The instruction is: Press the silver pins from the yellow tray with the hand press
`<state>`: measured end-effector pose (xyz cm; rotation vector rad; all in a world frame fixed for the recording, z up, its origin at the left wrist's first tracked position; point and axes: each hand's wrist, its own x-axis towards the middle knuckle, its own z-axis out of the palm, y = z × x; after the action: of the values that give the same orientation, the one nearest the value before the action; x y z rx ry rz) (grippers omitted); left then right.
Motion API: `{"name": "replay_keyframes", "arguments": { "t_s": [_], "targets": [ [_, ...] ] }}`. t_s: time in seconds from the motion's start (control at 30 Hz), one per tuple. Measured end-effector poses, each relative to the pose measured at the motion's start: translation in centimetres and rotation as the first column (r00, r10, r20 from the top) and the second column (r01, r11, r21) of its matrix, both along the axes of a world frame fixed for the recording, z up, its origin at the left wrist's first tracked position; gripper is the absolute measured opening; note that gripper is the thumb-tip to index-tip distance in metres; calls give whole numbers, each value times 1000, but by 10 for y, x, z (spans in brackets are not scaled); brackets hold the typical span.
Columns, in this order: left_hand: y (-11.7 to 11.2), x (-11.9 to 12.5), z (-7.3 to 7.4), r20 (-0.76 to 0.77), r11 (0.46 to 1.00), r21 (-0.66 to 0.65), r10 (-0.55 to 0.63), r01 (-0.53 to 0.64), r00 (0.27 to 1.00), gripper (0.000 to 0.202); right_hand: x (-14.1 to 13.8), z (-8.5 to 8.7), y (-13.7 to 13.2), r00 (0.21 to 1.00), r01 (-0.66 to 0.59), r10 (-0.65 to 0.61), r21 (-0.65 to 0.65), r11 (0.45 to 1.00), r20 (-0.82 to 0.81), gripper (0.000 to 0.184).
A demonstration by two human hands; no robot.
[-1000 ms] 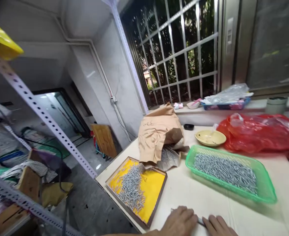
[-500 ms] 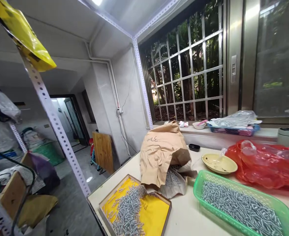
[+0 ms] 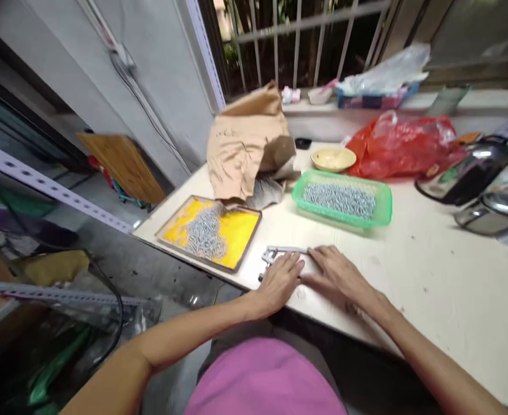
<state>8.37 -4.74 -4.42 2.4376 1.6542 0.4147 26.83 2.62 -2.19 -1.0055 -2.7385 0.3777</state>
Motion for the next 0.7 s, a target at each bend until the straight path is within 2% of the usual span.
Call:
{"name": "replay_keyframes", "arguments": {
  "t_s": [0.1,0.23,0.37,0.43,0.5,0.57,0.63,0.7],
  "targets": [
    [-13,9,-5,82,999,18,-28,26,996,43,1,-6,14,1000,-7,7,-26,1000,-27,41],
    [-18,15,-5,113,998,36,-45,41,993,42,-6,-9,32,998,68,-68,42,997,2,33],
    [-17,14,-5,114,997,42,-68,64,991,42,-19,-2,58,991,102,-109,93,990,77,28],
    [-15,14,-4,121,998,37,-63,59,991,45,-31,6,60,988,102,-114,110,989,108,27],
    [-15,14,-4,139,998,19,-56,54,989,50,-49,15,51,992,23,-35,102,995,122,25],
    [-16,15,-6,154,998,-26,-53,57,987,50,-72,24,33,981,-152,143,59,987,131,19],
    [-17,16,-9,156,995,-75,-49,61,987,49,-94,27,14,936,-324,316,28,946,154,13],
    [-19,17,-12,149,994,-86,-56,70,987,51,-112,24,0,916,-380,367,56,923,159,8]
  ]
}}
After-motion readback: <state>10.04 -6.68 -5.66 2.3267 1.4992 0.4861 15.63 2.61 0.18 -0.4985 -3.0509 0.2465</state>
